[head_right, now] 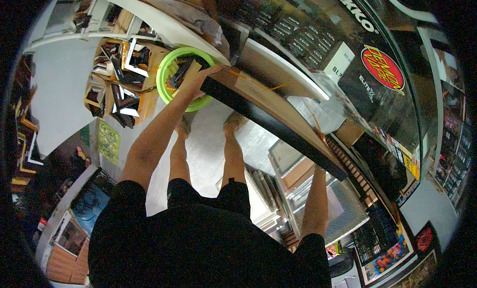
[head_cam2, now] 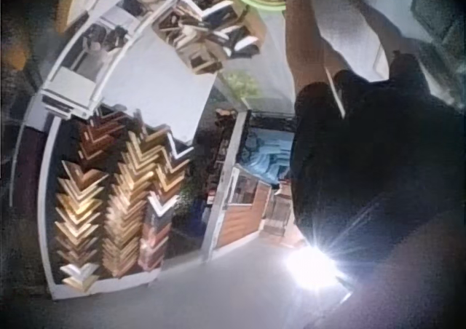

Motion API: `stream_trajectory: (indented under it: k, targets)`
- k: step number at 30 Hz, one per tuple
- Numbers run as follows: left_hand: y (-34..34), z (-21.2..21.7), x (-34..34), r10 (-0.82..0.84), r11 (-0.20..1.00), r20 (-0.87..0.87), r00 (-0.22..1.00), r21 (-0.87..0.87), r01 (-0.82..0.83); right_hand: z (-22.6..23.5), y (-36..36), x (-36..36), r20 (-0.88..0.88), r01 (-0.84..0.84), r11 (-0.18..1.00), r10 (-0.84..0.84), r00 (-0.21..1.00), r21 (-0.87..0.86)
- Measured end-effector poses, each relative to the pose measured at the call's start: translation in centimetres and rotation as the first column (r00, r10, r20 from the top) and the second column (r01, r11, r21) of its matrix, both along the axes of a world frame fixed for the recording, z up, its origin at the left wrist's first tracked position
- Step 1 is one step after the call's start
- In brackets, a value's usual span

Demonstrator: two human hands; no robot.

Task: The person walks through a cluttered shop, picks up a framed picture, and places it on a table outside. They then return inside, kneel on the floor, and wrap several picture frames with bubble wrap, stacking them in piles.

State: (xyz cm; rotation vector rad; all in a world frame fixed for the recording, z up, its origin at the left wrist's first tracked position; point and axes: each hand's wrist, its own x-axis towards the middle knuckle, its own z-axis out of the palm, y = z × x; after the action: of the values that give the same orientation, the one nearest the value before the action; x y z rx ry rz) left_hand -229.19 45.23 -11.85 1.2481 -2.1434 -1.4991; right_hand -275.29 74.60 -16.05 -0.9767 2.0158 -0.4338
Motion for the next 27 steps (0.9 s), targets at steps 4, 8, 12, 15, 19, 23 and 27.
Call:
stream_trajectory:
  k: [4, 8, 12, 15, 19, 23, 27]
  targets:
    - [0.8, -2.8, 2.0, -0.087, 0.983, -0.011, 0.996, -0.161, 0.084, 2.3, -1.3, 0.7, -0.013, -0.058, 0.998, 0.058, 0.998, 0.007]
    - [4.4, -1.4, 3.7, -0.15, 0.932, -0.12, 0.981, -0.347, 0.1, 8.3, -0.3, 1.2, -0.077, -0.131, 0.991, 0.131, 0.988, 0.015]
    - [10.2, 7.2, 6.1, -0.023, 0.966, -0.273, 0.962, -0.255, -0.049, 21.5, 3.2, 1.7, -0.129, -0.253, 0.966, 0.257, 0.958, 0.044]
    - [15.6, 17.4, 8.8, 0.126, 0.982, -0.491, 0.862, -0.059, -0.177, 34.5, 5.9, 3.3, -0.158, -0.344, 0.937, 0.35, 0.923, 0.065]
    - [20.5, 28.4, 15.1, 0.174, 0.981, -0.553, 0.815, 0.022, -0.194, 47.8, 8.9, 9.4, -0.288, -0.386, 0.922, 0.359, 0.888, -0.038]
    - [28.2, 38.8, 26.8, 0.351, 0.814, -0.708, 0.613, -0.092, -0.573, 52.0, 3.5, 23.5, -0.333, -0.359, 0.827, 0.223, 0.916, -0.433]
    - [37.2, 41.7, 38.8, 0.495, 0.361, -0.826, 0.27, -0.087, -0.929, 54.6, -0.7, 40.0, -0.172, -0.235, 0.57, 0.163, 0.972, -0.787]
